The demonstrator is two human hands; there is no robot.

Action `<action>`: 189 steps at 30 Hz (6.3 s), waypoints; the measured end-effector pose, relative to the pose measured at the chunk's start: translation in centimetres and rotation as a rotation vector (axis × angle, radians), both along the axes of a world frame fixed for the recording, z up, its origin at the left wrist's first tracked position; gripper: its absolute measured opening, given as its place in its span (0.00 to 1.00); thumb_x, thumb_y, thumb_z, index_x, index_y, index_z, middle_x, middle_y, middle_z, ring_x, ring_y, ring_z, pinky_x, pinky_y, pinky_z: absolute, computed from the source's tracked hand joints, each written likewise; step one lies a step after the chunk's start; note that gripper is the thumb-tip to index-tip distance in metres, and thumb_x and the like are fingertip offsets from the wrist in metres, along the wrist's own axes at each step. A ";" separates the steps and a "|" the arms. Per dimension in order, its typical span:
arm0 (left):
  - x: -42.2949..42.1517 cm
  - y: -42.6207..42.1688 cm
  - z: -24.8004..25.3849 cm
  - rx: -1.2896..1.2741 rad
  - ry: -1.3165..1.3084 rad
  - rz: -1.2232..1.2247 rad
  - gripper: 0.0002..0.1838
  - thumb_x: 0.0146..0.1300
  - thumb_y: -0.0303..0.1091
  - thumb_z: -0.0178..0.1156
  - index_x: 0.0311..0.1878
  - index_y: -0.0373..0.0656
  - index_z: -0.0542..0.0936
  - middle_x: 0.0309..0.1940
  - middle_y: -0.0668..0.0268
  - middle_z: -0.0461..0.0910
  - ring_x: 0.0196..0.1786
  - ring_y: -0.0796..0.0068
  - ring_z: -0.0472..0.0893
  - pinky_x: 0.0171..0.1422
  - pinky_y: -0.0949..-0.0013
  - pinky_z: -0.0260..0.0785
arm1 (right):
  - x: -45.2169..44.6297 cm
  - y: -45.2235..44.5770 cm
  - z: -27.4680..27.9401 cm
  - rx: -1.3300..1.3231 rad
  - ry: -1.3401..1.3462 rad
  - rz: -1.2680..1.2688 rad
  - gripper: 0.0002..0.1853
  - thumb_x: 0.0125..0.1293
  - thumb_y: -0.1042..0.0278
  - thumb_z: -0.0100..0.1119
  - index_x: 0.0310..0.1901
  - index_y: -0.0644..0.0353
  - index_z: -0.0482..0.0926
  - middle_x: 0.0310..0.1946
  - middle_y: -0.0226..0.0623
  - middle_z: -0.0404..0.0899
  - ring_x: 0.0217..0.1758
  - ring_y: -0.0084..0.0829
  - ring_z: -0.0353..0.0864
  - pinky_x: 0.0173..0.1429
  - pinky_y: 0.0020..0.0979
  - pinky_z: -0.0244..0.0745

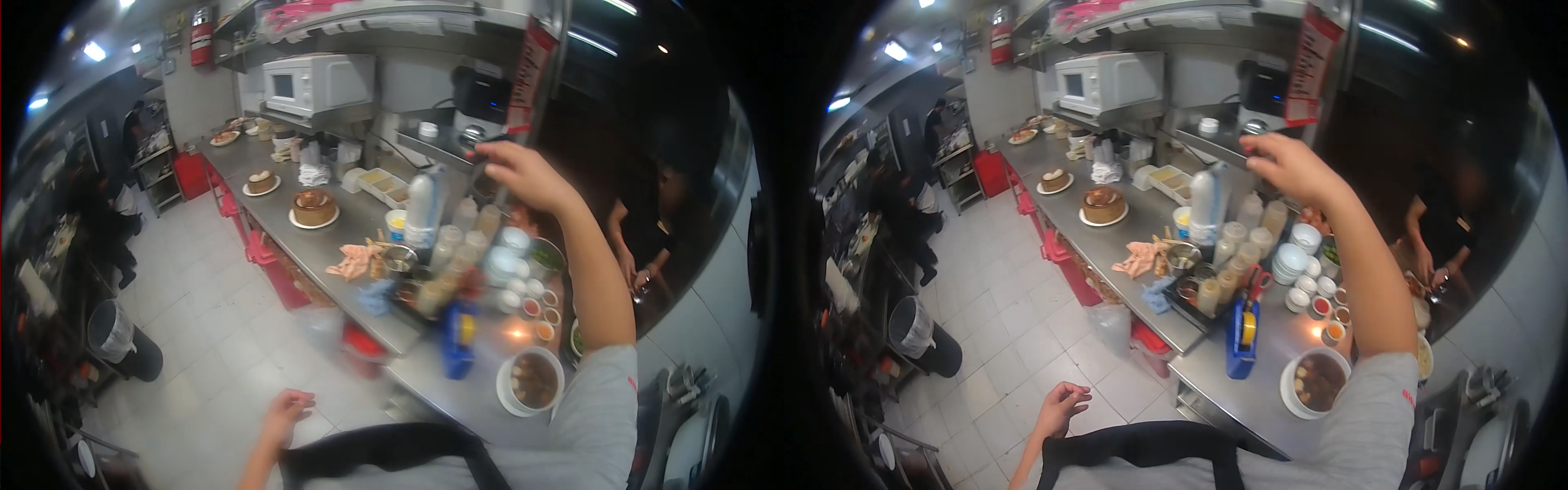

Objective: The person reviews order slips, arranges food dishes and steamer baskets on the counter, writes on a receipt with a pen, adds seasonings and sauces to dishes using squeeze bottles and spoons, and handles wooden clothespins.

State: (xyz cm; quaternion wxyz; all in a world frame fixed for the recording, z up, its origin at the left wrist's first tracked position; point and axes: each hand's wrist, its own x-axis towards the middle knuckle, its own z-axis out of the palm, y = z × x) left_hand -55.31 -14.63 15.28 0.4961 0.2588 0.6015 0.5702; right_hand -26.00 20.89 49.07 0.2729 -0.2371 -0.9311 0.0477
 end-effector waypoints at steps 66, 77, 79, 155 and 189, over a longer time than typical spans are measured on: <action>-54.3 58.8 10.8 0.661 0.675 -0.568 0.37 0.56 0.15 0.51 0.69 0.50 0.60 0.63 0.54 0.60 0.49 0.69 0.74 0.48 0.72 0.72 | -59.7 36.5 9.3 -0.028 0.989 0.029 0.17 0.60 0.81 0.53 0.51 0.66 0.75 0.41 0.38 0.77 0.45 0.27 0.75 0.53 0.25 0.70; -57.9 61.7 -1.1 0.672 0.490 -0.688 0.47 0.49 0.16 0.49 0.73 0.47 0.42 0.65 0.48 0.55 0.61 0.53 0.70 0.63 0.61 0.63 | -68.2 20.2 -39.7 -1.111 0.969 -0.380 0.21 0.55 0.86 0.54 0.53 0.63 0.75 0.46 0.31 0.73 0.30 0.15 0.70 0.35 0.19 0.67; -58.6 60.8 -2.8 0.590 0.574 -0.794 0.48 0.49 0.19 0.54 0.73 0.48 0.42 0.62 0.48 0.58 0.61 0.53 0.70 0.63 0.61 0.63 | -69.0 20.6 -43.0 -0.912 0.810 -0.513 0.23 0.53 0.85 0.55 0.52 0.60 0.76 0.46 0.34 0.74 0.30 0.19 0.71 0.35 0.21 0.68; -60.4 61.3 -9.0 0.715 1.189 -0.768 0.42 0.50 0.52 0.64 0.65 0.39 0.64 0.51 0.51 0.71 0.56 0.44 0.65 0.65 0.52 0.55 | -69.1 44.7 15.7 1.101 0.239 -0.370 0.17 0.56 0.75 0.49 0.49 0.57 0.78 0.48 0.39 0.75 0.53 0.42 0.73 0.56 0.39 0.69; -59.2 59.8 12.0 0.837 0.039 -0.367 0.37 0.61 0.20 0.48 0.73 0.46 0.46 0.33 0.70 0.77 0.27 0.89 0.71 0.29 0.83 0.65 | -70.4 26.5 -16.2 -0.514 0.348 -0.202 0.34 0.61 0.58 0.60 0.67 0.50 0.58 0.52 0.41 0.72 0.45 0.29 0.76 0.51 0.32 0.71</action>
